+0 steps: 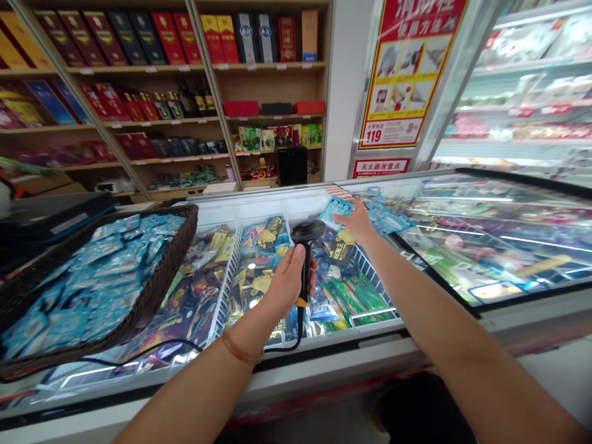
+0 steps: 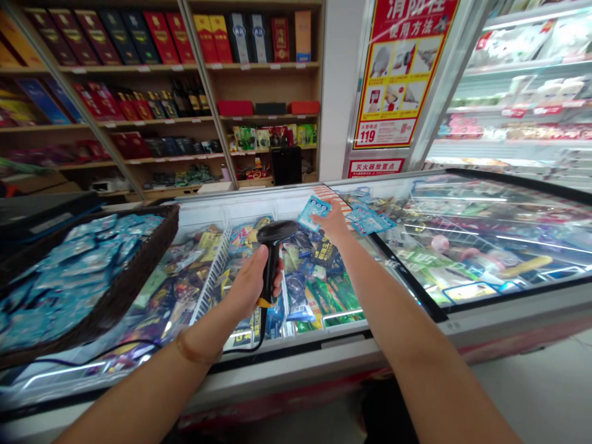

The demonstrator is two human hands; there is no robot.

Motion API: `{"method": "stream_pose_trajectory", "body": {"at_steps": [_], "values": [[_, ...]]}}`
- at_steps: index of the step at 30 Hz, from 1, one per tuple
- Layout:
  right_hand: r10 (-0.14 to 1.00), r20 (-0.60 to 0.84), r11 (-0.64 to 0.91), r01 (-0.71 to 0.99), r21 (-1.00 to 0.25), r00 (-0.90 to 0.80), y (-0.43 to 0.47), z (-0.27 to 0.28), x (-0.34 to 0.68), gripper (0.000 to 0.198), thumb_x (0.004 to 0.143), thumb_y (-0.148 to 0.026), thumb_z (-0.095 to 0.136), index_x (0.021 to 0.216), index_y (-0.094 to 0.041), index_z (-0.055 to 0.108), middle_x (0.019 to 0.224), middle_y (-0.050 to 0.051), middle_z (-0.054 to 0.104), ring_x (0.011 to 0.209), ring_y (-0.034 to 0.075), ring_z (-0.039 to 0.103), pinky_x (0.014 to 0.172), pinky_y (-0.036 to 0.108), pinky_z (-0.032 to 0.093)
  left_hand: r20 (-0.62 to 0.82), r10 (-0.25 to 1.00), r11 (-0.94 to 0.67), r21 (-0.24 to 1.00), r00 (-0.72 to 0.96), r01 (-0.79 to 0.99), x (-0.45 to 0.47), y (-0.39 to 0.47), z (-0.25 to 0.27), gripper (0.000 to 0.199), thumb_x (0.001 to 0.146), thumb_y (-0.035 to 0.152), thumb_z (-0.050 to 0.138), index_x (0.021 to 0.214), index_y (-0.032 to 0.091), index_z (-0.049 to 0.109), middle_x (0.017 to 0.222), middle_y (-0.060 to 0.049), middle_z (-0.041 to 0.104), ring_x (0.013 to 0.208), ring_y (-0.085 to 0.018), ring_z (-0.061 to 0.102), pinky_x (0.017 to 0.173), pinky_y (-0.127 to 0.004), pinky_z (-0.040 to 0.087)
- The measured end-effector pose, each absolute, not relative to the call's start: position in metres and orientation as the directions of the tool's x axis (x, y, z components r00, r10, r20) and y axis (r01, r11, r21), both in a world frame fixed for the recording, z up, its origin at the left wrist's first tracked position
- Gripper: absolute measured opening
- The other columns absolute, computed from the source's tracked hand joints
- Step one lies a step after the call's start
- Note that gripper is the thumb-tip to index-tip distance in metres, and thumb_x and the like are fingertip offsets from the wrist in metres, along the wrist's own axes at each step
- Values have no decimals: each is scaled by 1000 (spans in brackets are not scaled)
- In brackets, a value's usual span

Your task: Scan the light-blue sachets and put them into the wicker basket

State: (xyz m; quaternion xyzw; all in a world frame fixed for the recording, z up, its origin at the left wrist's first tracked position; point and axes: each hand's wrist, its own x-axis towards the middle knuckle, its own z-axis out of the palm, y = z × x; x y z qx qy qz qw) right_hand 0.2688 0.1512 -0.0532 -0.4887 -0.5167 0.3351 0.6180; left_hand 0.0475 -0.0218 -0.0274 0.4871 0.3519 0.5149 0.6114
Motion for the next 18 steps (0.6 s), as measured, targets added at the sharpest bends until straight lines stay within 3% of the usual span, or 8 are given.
{"method": "stream_pose_trajectory", "body": {"at_steps": [4, 9, 12, 18], "values": [[964, 222, 244, -161, -956, 144, 133, -30, 262, 69, 49, -39, 99, 105, -23, 62, 84, -2, 75, 81, 22, 74, 76, 37, 61, 97, 962, -28, 965, 256, -260, 48, -22, -27, 59, 81, 79, 65, 87, 21, 54, 64, 2, 60, 41, -10, 50, 39, -24, 37], [982, 182, 187, -311, -932, 45, 120, -14, 253, 40, 64, -40, 94, 80, -22, 62, 71, 0, 73, 82, 22, 75, 76, 34, 61, 80, 935, -20, 985, 346, -173, 48, -22, -27, 64, 80, 84, 59, 87, 20, 55, 56, 3, 56, 40, -11, 50, 40, -24, 37], [987, 163, 157, -339, -928, 11, 117, -12, 248, 37, 72, -40, 90, 73, -22, 57, 66, 0, 71, 78, 20, 75, 73, 30, 59, 114, 927, -56, 984, 357, -170, 48, -23, -28, 62, 82, 82, 58, 87, 21, 55, 57, 3, 56, 40, -11, 49, 41, -24, 37], [991, 131, 132, -281, -951, 21, 110, -8, 242, 40, 73, -46, 89, 75, -22, 57, 66, -1, 68, 69, 16, 70, 59, 23, 49, 134, 933, -72, 979, 334, -193, 48, -23, -28, 58, 82, 78, 64, 88, 21, 54, 66, 3, 58, 42, -9, 49, 42, -24, 38]]}}
